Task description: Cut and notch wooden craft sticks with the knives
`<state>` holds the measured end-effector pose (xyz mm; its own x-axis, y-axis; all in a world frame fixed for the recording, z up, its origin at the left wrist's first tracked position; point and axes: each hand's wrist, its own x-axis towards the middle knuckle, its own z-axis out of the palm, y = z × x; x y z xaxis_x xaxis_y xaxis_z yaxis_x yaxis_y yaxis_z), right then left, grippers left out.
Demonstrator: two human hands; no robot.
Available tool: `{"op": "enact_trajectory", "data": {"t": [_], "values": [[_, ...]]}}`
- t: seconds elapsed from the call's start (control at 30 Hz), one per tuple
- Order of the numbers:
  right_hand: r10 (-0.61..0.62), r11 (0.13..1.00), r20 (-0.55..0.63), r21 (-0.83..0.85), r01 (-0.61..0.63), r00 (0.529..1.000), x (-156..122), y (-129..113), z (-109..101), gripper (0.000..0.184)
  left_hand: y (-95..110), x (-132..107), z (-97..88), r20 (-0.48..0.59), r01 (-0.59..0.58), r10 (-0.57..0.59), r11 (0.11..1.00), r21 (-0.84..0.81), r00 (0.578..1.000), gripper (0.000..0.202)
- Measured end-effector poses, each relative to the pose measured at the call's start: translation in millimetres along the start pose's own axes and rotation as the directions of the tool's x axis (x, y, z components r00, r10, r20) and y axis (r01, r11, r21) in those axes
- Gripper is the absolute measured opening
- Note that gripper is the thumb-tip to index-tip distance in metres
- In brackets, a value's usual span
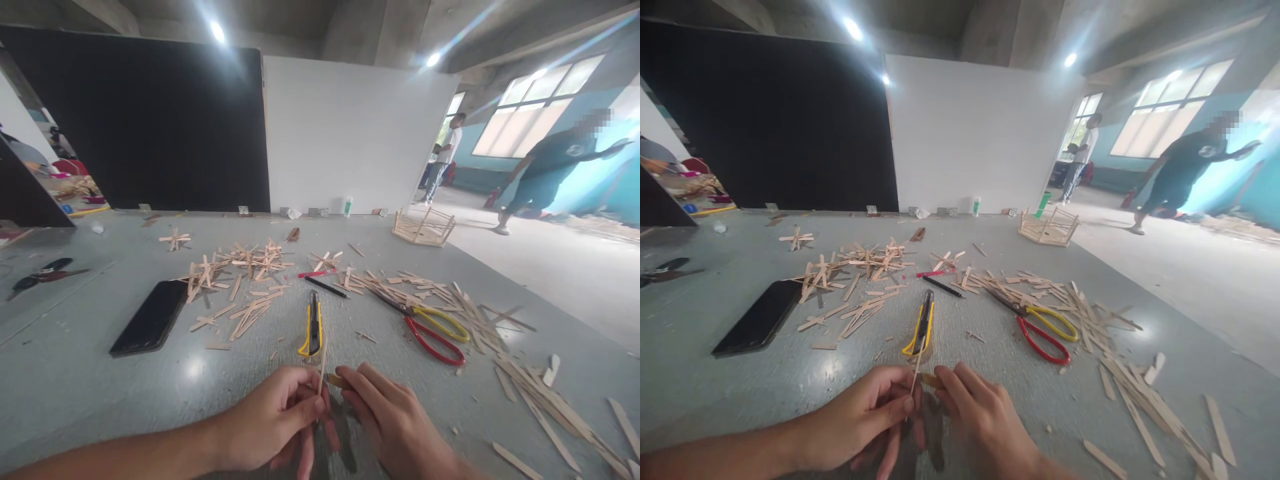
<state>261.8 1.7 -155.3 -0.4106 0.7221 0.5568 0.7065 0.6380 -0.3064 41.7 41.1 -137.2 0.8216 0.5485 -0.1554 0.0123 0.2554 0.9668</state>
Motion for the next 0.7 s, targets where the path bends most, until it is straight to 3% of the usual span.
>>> {"op": "enact_trajectory", "data": {"t": [0.17,0.3,0.43,0.5,0.57,0.6,0.63,0.67,0.7], "values": [[0.036,0.999,0.068,0.036,-0.038,0.997,-1.9,-7.8,3.0,0.037,-5.0,-2.4,8.1,-0.132,0.014,-0.005,0.998,0.069,0.991,0.058],[0.007,0.999,0.091,-0.053,-0.002,0.996,8.5,2.8,-2.4,0.040,-8.0,-3.9,13.0,-0.280,0.030,0.026,0.981,0.194,0.960,0.056],[-0.089,0.989,0.220,-0.095,0.112,0.971,31.7,19.8,-24.9,0.036,-5.4,-4.1,13.2,-0.268,0.042,0.049,0.946,0.322,0.962,0.054],[-0.060,0.998,0.332,-0.010,0.068,0.941,41.1,22.8,-36.6,0.030,-2.6,-3.9,12.6,-0.249,0.033,0.078,0.910,0.412,0.965,0.052],[0.064,0.991,0.409,0.081,-0.106,0.910,45.8,18.4,-44.7,0.023,-0.9,-3.9,12.6,-0.245,0.028,0.098,0.885,0.465,0.964,0.050],[0.164,0.963,0.453,0.120,-0.242,0.876,46.6,13.2,-47.2,0.021,-0.7,-3.9,12.9,-0.246,0.030,0.101,0.879,0.477,0.964,0.050],[0.270,0.902,0.522,0.156,-0.401,0.809,46.7,6.5,-49.0,0.020,-1.0,-3.9,13.4,-0.243,0.034,0.096,0.876,0.482,0.965,0.050],[0.360,0.801,0.611,0.184,-0.570,0.705,46.3,-1.3,-49.9,0.019,-1.7,-3.9,13.9,-0.235,0.037,0.089,0.875,0.482,0.968,0.050],[0.403,0.651,0.721,0.206,-0.731,0.563,45.5,-9.4,-50.0,0.019,-2.8,-3.9,14.4,-0.225,0.039,0.080,0.876,0.481,0.971,0.051]]}}
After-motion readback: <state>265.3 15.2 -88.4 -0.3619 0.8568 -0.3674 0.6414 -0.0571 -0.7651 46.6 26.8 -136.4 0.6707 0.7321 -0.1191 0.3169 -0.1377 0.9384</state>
